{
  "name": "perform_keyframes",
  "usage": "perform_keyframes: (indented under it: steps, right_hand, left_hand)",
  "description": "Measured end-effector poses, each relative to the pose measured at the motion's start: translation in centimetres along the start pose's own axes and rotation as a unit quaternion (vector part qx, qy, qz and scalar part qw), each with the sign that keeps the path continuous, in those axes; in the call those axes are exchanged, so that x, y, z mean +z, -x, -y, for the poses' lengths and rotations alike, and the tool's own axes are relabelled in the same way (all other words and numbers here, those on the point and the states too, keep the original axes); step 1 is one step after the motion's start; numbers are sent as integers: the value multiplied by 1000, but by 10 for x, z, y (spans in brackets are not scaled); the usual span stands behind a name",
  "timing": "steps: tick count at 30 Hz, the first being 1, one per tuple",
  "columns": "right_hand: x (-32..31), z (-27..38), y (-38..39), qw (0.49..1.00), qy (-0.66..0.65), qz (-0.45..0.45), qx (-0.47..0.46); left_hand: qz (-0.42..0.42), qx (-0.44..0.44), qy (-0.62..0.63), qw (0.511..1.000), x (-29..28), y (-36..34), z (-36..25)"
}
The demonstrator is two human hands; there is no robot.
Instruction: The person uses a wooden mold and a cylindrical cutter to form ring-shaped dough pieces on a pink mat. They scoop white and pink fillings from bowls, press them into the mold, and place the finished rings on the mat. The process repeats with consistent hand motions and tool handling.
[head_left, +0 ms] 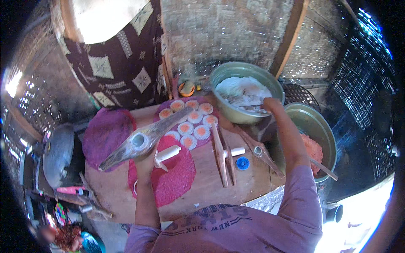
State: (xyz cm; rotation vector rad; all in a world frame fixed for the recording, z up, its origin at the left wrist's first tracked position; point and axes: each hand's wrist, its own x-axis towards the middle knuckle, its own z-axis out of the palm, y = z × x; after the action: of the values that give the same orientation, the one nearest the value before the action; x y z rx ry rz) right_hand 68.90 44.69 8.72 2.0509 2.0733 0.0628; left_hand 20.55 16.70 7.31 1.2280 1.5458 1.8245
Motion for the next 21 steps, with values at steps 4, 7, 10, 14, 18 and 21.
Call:
perform_keyframes:
  steps: [4,7,10,14,18,21]
  right_hand:
    - [-61,0,55,997,-5,-70,4]
    - [-95,-5,123,983,-77,-148,-79]
    - [-84,20,203,957,-230,-66,-162]
    - [-10,95,297,852,-404,196,-269]
    - [46,128,347,874,-252,186,-371]
    - [58,128,362,880,-254,200,-348]
  left_hand:
    - [17,-2,14,1000,-10,7,4]
    - [-5,41,-138,990,-16,8,16]
    - [-28,37,-142,989,-17,8,26]
    - [-10,134,12,991,-6,4,29]
    - [41,-207,600,772,3,4,23]
    - [32,-145,429,891,5,5,18]
